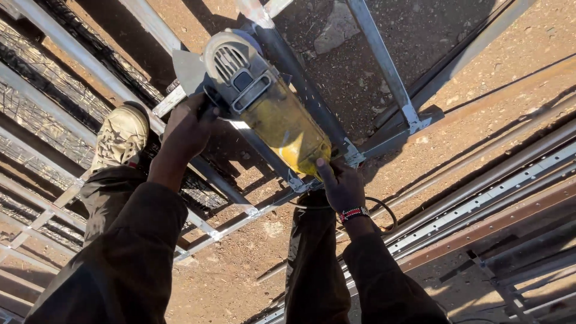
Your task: Smoothing weld joints on a metal gate frame using a handheld angle grinder.
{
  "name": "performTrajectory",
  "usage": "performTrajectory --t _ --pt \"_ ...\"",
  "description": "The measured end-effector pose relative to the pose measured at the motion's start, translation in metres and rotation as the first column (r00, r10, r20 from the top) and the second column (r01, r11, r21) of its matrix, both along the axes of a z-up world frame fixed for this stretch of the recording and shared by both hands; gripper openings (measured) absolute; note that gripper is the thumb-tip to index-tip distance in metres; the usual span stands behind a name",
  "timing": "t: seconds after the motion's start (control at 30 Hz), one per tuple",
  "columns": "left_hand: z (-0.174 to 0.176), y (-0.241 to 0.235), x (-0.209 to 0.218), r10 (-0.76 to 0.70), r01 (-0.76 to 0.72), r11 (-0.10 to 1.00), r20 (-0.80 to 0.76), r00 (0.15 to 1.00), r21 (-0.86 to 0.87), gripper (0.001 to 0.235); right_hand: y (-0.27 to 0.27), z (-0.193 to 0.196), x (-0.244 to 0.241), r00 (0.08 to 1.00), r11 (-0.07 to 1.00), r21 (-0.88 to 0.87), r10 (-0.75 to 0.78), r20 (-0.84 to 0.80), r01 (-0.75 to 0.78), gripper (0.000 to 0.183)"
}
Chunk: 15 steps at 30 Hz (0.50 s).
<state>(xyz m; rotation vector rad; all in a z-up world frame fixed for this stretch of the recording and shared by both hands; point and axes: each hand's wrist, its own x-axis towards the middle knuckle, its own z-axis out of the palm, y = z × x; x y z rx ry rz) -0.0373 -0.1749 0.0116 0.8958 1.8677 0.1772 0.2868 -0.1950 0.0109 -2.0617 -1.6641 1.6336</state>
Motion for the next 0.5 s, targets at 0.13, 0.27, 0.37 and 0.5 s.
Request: performTrajectory --t 0.13,0.27,0.37,0.5 --pt "0.012 -0.012 0.0 0.044 -0.046 0.998 -0.045 0.998 -0.037 0.042 0.009 0.009 0.002 0.999 0.999 -0.008 0.047 0.028 -0.047 0.067" --pt "0.035 -0.014 0.012 0.084 -0.093 0.99 -0.086 0.993 -0.109 0.047 0.029 0.032 0.013 0.98 0.986 -0.056 0.163 0.111 -0.158 0.071" --pt "0.044 -0.017 0.027 0.039 -0.063 0.977 -0.118 0.992 -0.205 0.05 0.038 0.055 0.033 0.961 0.972 -0.122 0.219 0.168 -0.2 0.076" --pt "0.056 -0.042 0.055 0.011 -0.04 0.938 -0.087 0.996 -0.344 0.053 0.024 0.077 0.076 0.94 0.946 -0.209 0.286 0.185 -0.247 0.077"
